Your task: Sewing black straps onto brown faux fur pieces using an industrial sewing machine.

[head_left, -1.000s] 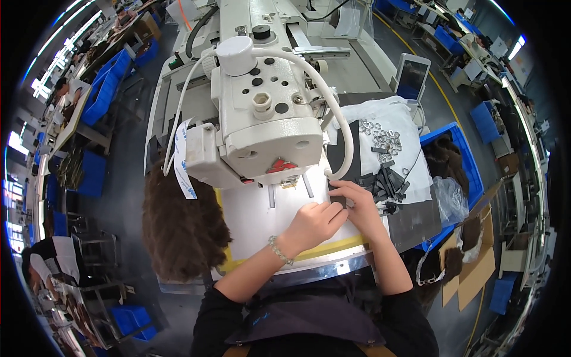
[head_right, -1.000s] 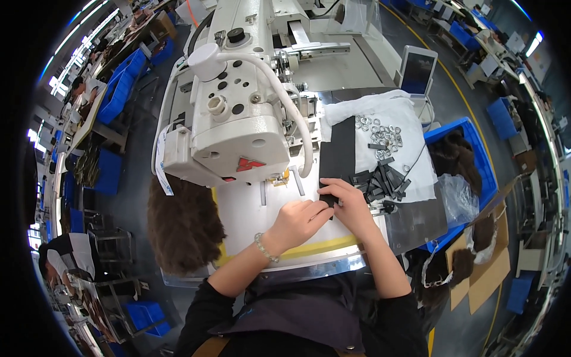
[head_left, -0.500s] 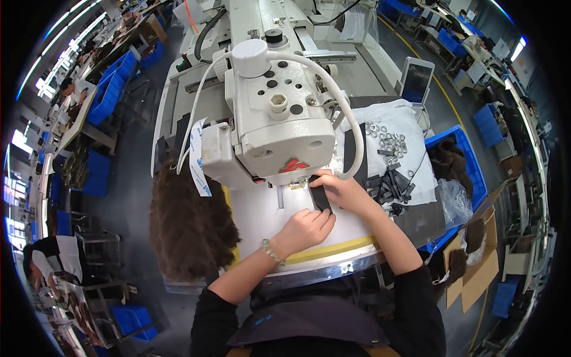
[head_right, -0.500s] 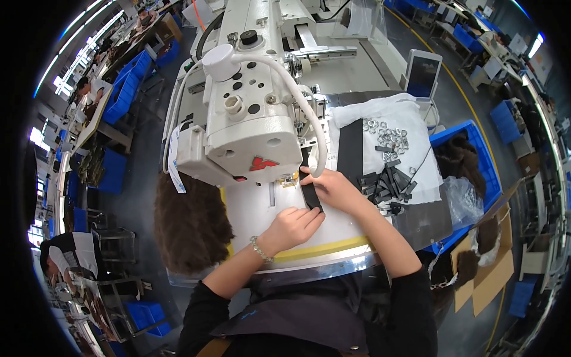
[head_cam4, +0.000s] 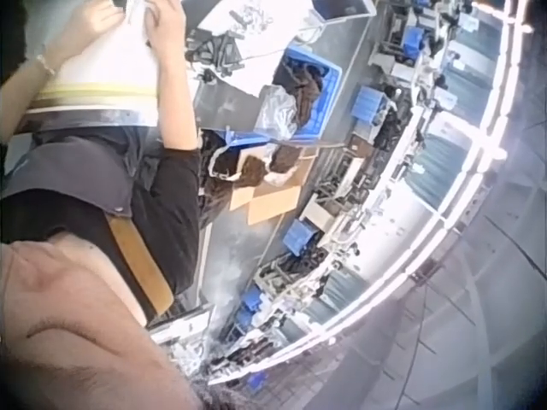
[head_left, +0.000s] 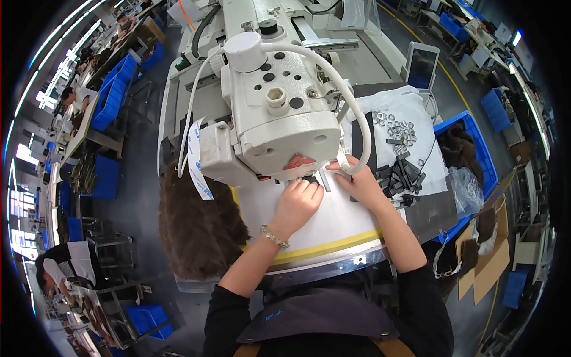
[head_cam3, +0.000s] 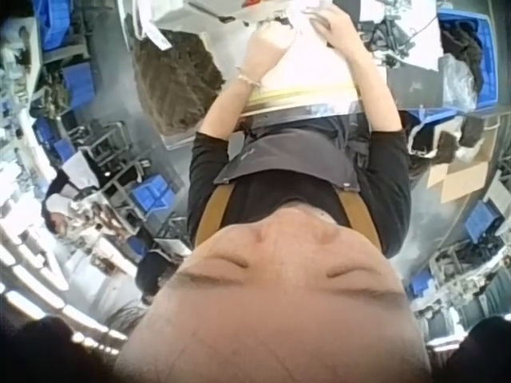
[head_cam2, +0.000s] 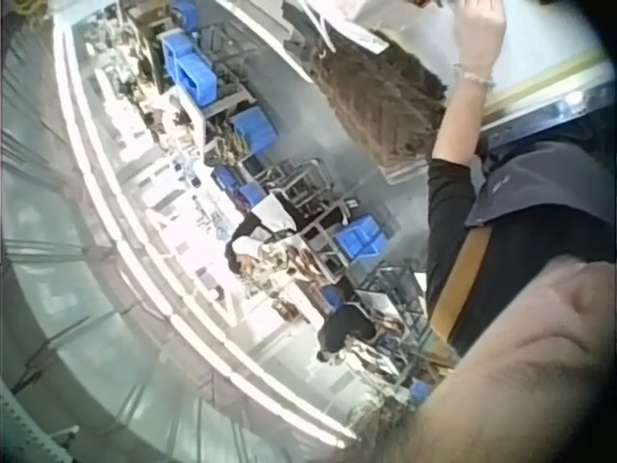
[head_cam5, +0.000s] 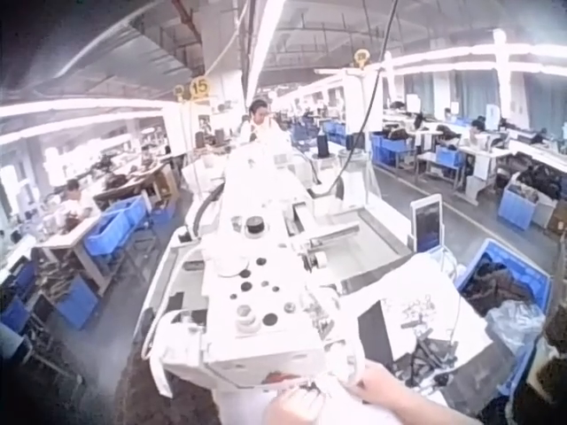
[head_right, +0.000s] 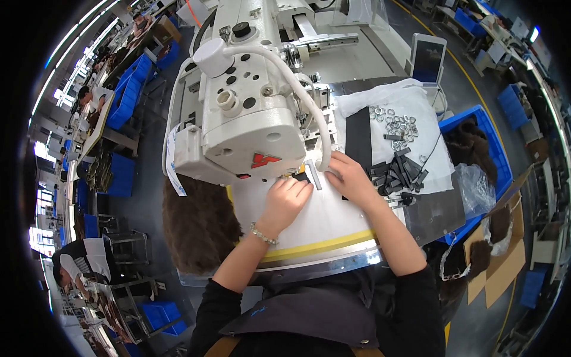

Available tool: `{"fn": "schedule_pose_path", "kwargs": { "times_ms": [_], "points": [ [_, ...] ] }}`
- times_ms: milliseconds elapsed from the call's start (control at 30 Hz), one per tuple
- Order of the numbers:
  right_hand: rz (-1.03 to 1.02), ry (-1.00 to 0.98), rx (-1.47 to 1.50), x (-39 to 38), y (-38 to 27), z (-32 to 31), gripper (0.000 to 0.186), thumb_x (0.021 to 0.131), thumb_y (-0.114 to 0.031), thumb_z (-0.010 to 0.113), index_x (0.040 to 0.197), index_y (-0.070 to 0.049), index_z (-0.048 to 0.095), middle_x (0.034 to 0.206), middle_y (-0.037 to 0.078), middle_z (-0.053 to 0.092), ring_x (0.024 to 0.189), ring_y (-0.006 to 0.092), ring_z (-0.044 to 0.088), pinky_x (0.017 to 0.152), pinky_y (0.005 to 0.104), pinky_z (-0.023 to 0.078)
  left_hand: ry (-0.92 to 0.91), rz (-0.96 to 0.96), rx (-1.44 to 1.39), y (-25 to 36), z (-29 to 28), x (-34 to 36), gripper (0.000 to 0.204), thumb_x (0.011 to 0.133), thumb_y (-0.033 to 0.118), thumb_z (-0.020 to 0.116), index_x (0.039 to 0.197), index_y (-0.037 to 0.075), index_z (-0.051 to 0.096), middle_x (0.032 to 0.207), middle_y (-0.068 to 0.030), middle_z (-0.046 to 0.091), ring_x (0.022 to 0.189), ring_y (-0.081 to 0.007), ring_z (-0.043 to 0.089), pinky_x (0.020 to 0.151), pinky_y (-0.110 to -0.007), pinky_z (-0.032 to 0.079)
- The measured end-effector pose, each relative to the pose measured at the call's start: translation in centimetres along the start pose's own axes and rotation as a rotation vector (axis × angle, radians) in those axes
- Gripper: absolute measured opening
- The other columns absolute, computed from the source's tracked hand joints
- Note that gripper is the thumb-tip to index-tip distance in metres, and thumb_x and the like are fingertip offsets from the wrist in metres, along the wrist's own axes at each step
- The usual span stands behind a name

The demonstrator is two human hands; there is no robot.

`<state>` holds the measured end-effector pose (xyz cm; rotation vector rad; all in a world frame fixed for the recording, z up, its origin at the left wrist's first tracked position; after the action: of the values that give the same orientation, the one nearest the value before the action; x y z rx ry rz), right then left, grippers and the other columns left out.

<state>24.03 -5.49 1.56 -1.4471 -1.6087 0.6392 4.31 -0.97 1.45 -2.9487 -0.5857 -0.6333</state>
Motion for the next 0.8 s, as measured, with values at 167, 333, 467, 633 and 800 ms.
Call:
{"fn": "schedule_pose_path", "kwargs": {
  "times_ms": [167,333,467,633,800],
  "points": [
    [0.015,-0.003,-0.003,0.0,0.1,0.2,0.028,0.081,0.004,0.066,0.107,-0.005,0.069,0.108,0.010,0.065,0.098,0.0247,0.065,0.085,0.0333,0.051,0.024,-0.075,-0.027,-1.0,-0.3,-0.8,0.018,0.077,0.009,0.064,0.094,0.005,0.069,0.096,-0.0062,0.071,0.087,-0.0184,0.067,0.074,-0.030,0.051],
    [0.035,-0.014,-0.011,0.0,0.1,0.1,0.026,0.081,0.003,0.066,0.105,-0.005,0.069,0.107,0.009,0.064,0.096,0.0239,0.064,0.084,0.0326,0.051,0.061,-0.072,-0.005,-0.6,-0.4,-1.5,0.019,0.079,0.007,0.065,0.096,0.004,0.070,0.104,-0.0105,0.071,0.095,-0.0213,0.068,0.078,-0.032,0.054],
    [0.044,-0.026,-0.008,-0.1,0.5,0.1,0.024,0.081,0.003,0.066,0.104,-0.005,0.069,0.106,0.009,0.064,0.095,0.0239,0.064,0.083,0.0325,0.051,0.078,-0.066,-0.018,-0.6,-0.7,-1.8,0.021,0.079,0.006,0.065,0.099,0.003,0.071,0.106,-0.0141,0.070,0.098,-0.0245,0.068,0.080,-0.034,0.054],
    [0.004,-0.018,0.001,0.1,0.4,0.2,0.022,0.081,0.003,0.067,0.102,-0.005,0.069,0.104,0.010,0.064,0.094,0.0245,0.064,0.081,0.0327,0.051,0.068,-0.049,-0.074,0.9,-1.8,-2.5,0.024,0.080,0.008,0.066,0.103,0.002,0.070,0.109,-0.0160,0.069,0.101,-0.0272,0.067,0.086,-0.036,0.053],
    [-0.008,-0.012,-0.014,0.1,0.5,0.1,0.022,0.080,0.002,0.067,0.102,-0.005,0.069,0.104,0.011,0.063,0.093,0.0262,0.063,0.080,0.0338,0.051,-0.082,-0.191,-0.140,2.2,-2.0,-2.4,0.057,0.081,0.031,0.071,0.128,0.002,0.058,0.127,-0.0229,0.059,0.117,-0.0330,0.057,0.099,-0.043,0.046]
  ]
}}
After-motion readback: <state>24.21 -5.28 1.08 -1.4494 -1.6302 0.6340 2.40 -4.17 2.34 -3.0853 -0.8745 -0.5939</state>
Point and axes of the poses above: each hand's wrist, its own x-axis towards the middle knuckle, its own z-axis out of the palm, y = z × x, the point moved 1 cm from there along x, towards the middle knuckle
